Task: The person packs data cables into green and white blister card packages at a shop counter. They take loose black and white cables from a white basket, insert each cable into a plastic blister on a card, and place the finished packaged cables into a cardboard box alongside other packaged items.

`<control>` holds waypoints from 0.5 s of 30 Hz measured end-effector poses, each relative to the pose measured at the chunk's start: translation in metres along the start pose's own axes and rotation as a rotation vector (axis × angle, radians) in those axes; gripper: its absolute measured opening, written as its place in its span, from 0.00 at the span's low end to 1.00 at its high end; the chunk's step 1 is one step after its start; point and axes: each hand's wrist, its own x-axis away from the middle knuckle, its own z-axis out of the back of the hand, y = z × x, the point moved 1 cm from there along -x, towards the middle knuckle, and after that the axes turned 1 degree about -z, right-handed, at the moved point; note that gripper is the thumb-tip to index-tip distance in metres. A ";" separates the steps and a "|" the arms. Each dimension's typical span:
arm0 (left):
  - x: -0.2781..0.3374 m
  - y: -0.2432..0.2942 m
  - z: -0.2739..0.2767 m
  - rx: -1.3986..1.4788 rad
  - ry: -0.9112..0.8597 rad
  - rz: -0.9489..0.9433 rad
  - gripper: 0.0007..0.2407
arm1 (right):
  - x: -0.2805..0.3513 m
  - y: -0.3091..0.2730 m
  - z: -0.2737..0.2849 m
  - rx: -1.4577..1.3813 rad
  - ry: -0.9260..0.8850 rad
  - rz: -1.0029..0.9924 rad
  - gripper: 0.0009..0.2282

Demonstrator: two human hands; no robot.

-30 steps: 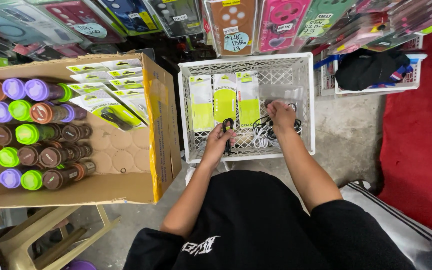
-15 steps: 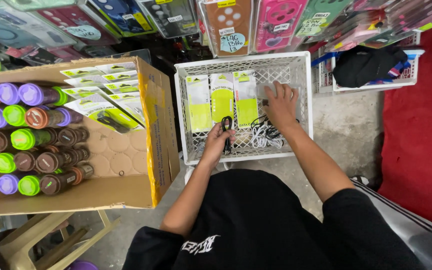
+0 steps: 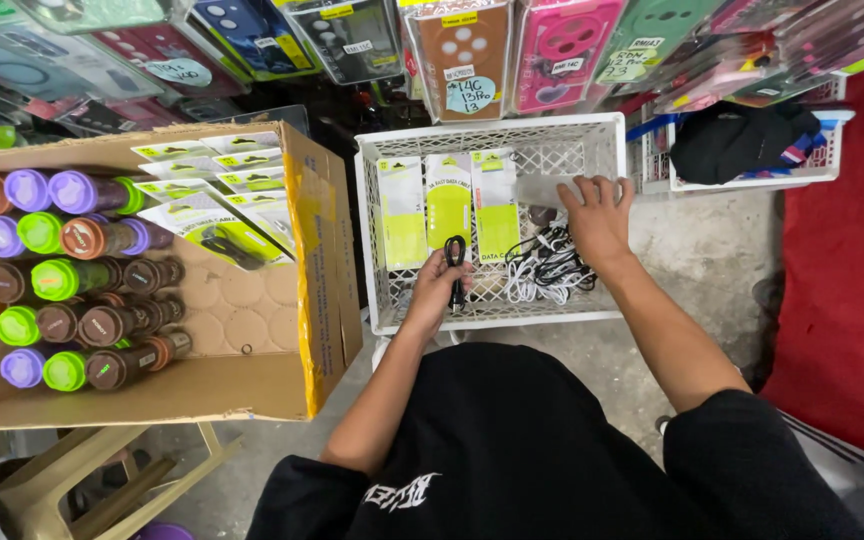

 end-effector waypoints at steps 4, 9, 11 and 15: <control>0.004 0.007 -0.007 0.009 -0.018 -0.025 0.15 | 0.003 0.002 -0.008 0.034 -0.016 -0.038 0.23; 0.008 0.022 -0.017 -0.043 -0.074 -0.074 0.18 | -0.004 -0.018 0.016 -0.163 0.025 -0.074 0.22; 0.005 0.018 -0.016 -0.050 -0.079 -0.100 0.18 | -0.006 -0.036 0.027 -0.349 -0.031 -0.089 0.21; 0.008 0.027 -0.023 -0.063 -0.044 -0.104 0.16 | 0.000 -0.075 0.030 -1.079 -0.298 -0.249 0.20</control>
